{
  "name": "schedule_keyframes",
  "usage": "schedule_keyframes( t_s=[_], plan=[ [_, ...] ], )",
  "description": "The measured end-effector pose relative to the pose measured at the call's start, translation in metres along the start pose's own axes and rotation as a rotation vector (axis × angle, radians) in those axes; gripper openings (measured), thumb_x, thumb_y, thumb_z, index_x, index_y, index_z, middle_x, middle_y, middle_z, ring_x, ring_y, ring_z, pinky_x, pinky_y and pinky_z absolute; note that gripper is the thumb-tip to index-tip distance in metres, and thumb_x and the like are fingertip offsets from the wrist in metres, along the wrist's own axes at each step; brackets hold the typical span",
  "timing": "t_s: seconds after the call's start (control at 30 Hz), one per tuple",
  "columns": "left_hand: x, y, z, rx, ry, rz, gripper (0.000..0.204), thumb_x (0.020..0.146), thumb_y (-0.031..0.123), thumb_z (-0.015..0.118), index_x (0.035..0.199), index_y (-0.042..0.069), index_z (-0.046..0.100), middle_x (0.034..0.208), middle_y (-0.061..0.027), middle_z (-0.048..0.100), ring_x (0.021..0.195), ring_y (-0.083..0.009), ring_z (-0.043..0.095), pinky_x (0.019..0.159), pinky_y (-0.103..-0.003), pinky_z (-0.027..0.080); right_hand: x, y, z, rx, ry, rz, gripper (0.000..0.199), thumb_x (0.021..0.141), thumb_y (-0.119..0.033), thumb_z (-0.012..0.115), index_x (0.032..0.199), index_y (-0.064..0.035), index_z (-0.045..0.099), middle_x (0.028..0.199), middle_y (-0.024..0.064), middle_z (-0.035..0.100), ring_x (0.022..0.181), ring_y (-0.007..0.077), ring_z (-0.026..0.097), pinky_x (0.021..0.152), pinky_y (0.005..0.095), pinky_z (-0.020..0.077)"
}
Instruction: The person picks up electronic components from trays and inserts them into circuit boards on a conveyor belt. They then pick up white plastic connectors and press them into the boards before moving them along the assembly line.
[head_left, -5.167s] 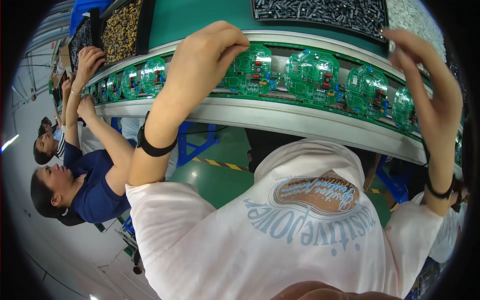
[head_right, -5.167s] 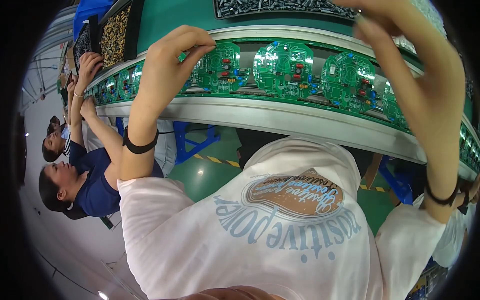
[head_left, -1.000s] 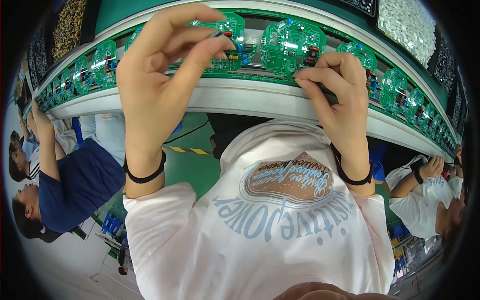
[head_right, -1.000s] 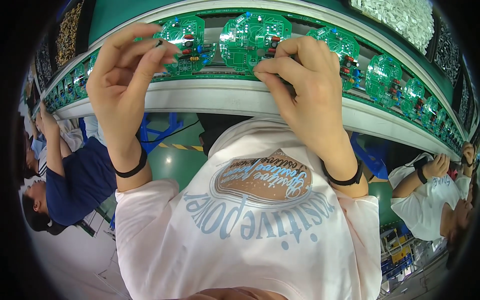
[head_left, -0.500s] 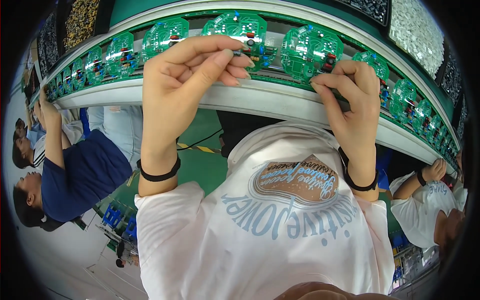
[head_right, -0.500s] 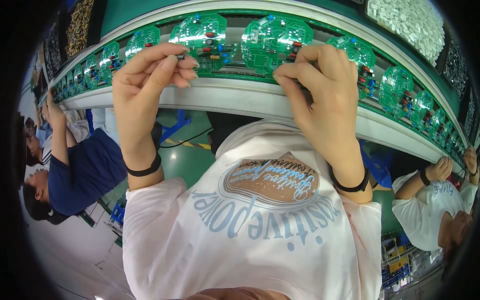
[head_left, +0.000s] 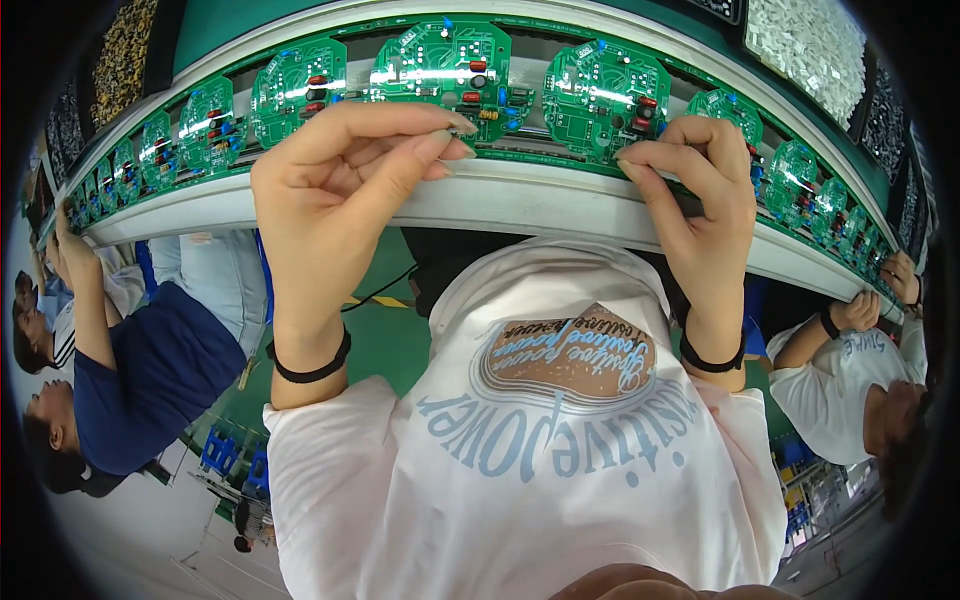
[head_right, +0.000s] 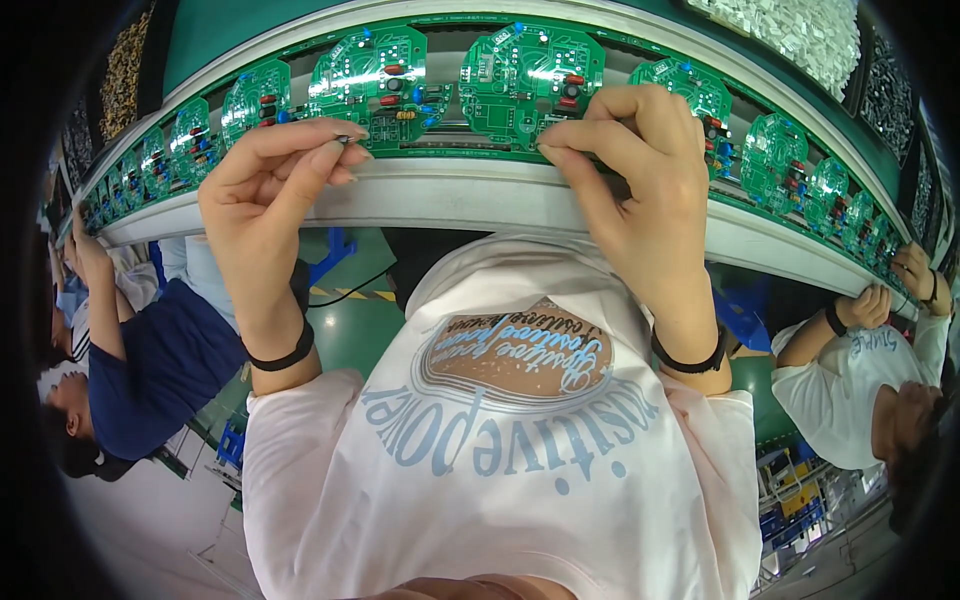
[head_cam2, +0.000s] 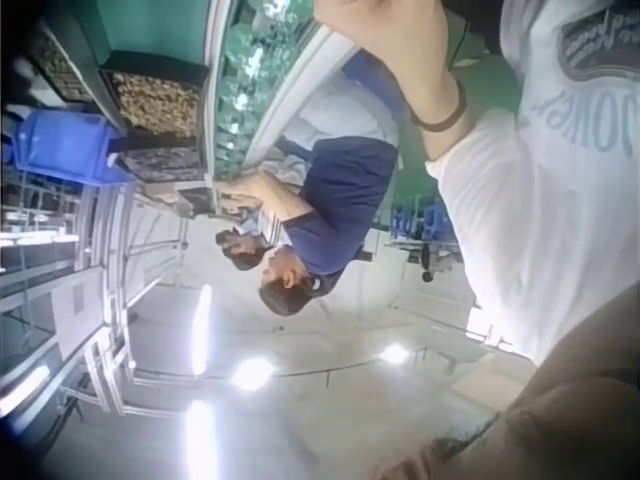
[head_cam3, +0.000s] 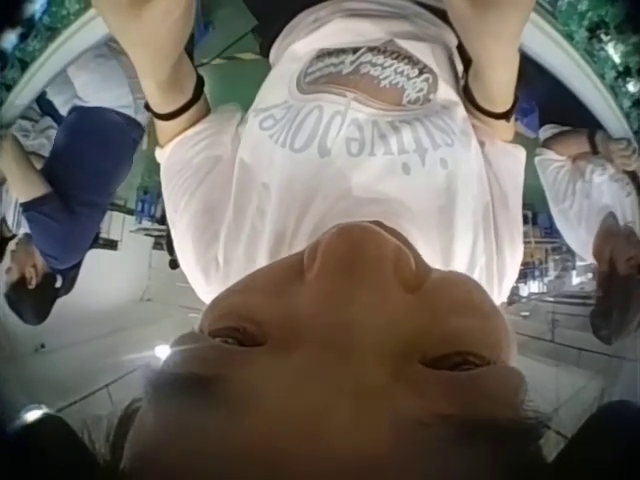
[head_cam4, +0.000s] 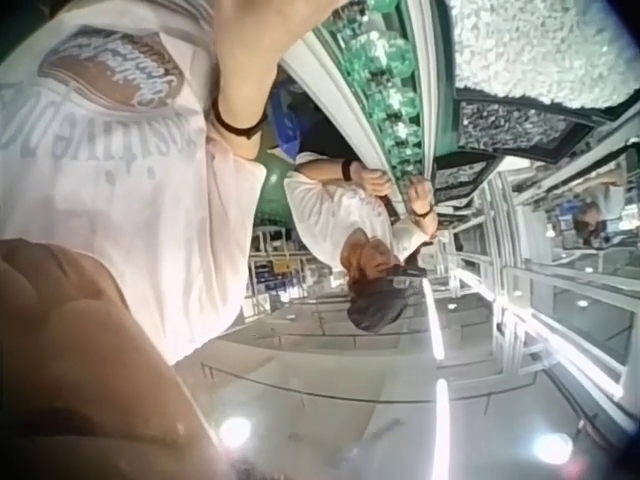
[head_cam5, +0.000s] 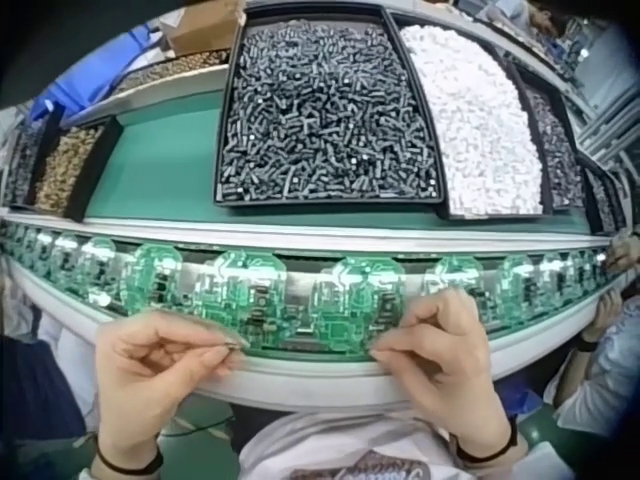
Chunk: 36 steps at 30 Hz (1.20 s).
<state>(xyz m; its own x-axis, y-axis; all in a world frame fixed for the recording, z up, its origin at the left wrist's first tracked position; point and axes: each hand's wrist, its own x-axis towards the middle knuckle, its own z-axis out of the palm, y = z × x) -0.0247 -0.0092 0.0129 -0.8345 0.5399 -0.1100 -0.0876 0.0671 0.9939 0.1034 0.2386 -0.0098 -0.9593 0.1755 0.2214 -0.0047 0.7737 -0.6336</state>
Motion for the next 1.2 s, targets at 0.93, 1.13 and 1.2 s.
schedule_keyframes(
  t_s=[0.93,1.13,1.2],
  plan=[
    [-0.01,-0.008,0.004,-0.037,0.065,-0.002,0.018,0.095,-0.006,0.069,0.112,-0.009,0.07,0.102,-0.0159,0.075,0.089,-0.0193,0.074,0.078,-0.027,0.06,0.001,-0.004,0.005,-0.018,0.009,0.01,0.016,0.077,-0.003,0.082,0.091,-0.0065,0.076,0.093,0.0042,0.059,0.09,0.0216,0.056,0.081,0.0338,0.0415],
    [-0.011,-0.007,0.006,-0.084,0.08,-0.043,0.017,0.095,-0.005,0.069,0.112,-0.009,0.07,0.099,-0.0159,0.075,0.087,-0.0195,0.075,0.077,-0.027,0.061,-0.001,-0.004,0.005,-0.01,0.02,0.002,0.016,0.077,-0.003,0.081,0.091,-0.0065,0.076,0.093,0.0042,0.059,0.089,0.0215,0.056,0.081,0.0336,0.0411],
    [-0.01,-0.006,0.005,-0.095,0.071,-0.069,0.017,0.095,-0.006,0.069,0.111,-0.009,0.07,0.097,-0.0158,0.075,0.086,-0.0196,0.075,0.076,-0.028,0.061,0.0,-0.005,0.005,-0.01,0.023,0.001,0.015,0.077,-0.002,0.081,0.091,-0.0066,0.076,0.093,0.0042,0.059,0.089,0.0215,0.055,0.08,0.0336,0.0408]
  ],
)
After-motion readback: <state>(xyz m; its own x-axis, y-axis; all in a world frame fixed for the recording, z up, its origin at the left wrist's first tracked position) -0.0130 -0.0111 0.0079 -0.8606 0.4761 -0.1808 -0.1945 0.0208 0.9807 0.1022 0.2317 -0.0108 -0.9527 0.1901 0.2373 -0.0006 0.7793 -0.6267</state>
